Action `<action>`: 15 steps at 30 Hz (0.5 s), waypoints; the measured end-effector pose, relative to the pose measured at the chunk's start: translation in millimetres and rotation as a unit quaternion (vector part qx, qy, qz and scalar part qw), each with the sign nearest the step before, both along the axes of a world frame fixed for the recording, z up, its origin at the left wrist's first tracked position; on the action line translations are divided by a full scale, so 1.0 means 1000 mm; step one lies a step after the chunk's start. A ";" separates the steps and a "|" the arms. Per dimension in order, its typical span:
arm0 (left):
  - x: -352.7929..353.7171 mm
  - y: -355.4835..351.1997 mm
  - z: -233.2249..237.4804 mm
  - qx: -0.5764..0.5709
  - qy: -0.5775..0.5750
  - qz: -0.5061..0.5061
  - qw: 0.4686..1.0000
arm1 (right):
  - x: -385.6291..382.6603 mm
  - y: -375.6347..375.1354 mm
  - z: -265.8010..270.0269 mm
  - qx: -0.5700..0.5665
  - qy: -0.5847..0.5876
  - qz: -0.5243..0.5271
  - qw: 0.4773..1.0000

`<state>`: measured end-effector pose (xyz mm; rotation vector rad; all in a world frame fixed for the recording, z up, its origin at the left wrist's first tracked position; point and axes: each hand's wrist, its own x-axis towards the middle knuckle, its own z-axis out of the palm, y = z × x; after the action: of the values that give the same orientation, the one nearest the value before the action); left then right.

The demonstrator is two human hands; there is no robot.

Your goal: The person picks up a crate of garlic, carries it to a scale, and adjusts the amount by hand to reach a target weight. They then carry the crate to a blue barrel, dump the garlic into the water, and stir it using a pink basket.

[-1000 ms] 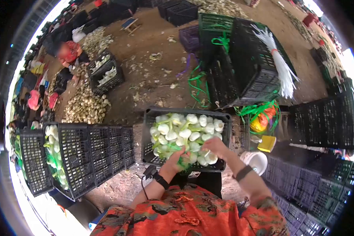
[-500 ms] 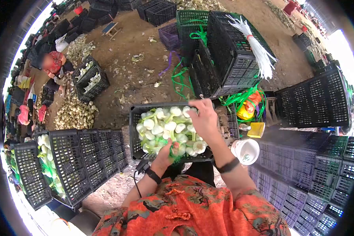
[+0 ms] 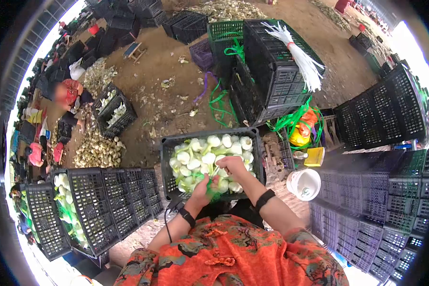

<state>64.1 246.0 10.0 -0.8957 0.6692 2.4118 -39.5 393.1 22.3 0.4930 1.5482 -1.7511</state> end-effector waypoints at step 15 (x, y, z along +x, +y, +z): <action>0.004 0.001 -0.012 0.047 0.032 0.025 0.998 | 0.047 0.007 0.022 0.010 0.065 -0.081 0.995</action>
<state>68.3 247.1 -1.8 -0.8085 0.5582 2.5025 7.7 400.0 44.5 0.5381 1.6572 -1.9245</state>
